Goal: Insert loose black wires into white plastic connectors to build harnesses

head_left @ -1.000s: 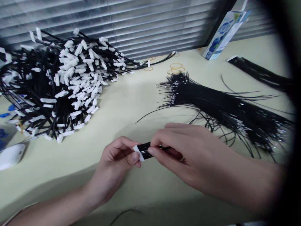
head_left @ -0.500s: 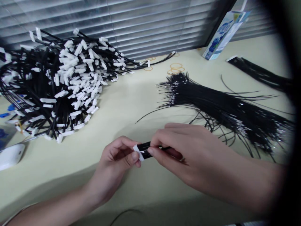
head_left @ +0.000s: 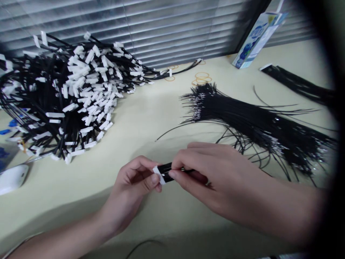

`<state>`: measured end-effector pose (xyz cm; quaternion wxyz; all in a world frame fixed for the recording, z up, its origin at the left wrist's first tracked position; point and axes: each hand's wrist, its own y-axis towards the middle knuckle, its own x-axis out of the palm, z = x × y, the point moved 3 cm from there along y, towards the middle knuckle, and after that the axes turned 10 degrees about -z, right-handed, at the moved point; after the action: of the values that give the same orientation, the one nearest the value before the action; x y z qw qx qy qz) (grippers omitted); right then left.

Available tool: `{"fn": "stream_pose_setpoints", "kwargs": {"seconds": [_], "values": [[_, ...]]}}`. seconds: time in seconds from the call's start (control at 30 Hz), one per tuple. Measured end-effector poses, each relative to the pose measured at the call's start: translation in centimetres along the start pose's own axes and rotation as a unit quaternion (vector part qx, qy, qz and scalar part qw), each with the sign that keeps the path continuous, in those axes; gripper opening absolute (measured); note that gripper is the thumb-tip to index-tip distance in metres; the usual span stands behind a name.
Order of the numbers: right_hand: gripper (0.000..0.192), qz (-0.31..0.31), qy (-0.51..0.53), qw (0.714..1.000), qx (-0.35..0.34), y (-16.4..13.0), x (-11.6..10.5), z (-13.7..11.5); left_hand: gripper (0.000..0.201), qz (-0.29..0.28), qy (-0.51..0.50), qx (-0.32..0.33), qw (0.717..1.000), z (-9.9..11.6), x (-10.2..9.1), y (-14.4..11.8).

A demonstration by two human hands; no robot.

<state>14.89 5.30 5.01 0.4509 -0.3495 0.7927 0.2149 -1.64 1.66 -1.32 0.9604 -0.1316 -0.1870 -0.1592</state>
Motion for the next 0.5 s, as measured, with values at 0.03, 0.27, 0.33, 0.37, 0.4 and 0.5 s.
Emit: {"fn": "stream_pose_setpoints", "kwargs": {"seconds": [0.03,0.27,0.33,0.37,0.4,0.5], "values": [[0.020,0.003,-0.004,1.000,0.000,0.00,-0.01,-0.01,0.009,-0.002,0.001,0.001,1.000,-0.01,-0.01,0.01],[0.020,-0.007,-0.010,1.000,0.006,-0.15,0.10,-0.05,0.007,-0.004,0.035,0.010,0.999,-0.03,-0.03,0.07],[0.020,-0.019,-0.003,1.000,0.008,-0.17,0.22,0.00,0.007,-0.002,0.036,0.006,0.999,-0.01,-0.02,0.02],[0.020,-0.024,0.002,1.000,0.007,-0.17,0.28,0.02,0.007,-0.004,0.036,0.004,0.999,0.00,0.00,0.01],[0.020,-0.028,0.006,1.000,0.007,-0.16,0.35,0.03,0.007,-0.007,0.036,0.002,0.999,0.00,0.02,0.01],[0.021,-0.029,0.014,0.999,0.002,-0.09,0.60,0.04,0.007,-0.010,0.042,0.003,0.999,-0.02,0.00,0.04]]}}
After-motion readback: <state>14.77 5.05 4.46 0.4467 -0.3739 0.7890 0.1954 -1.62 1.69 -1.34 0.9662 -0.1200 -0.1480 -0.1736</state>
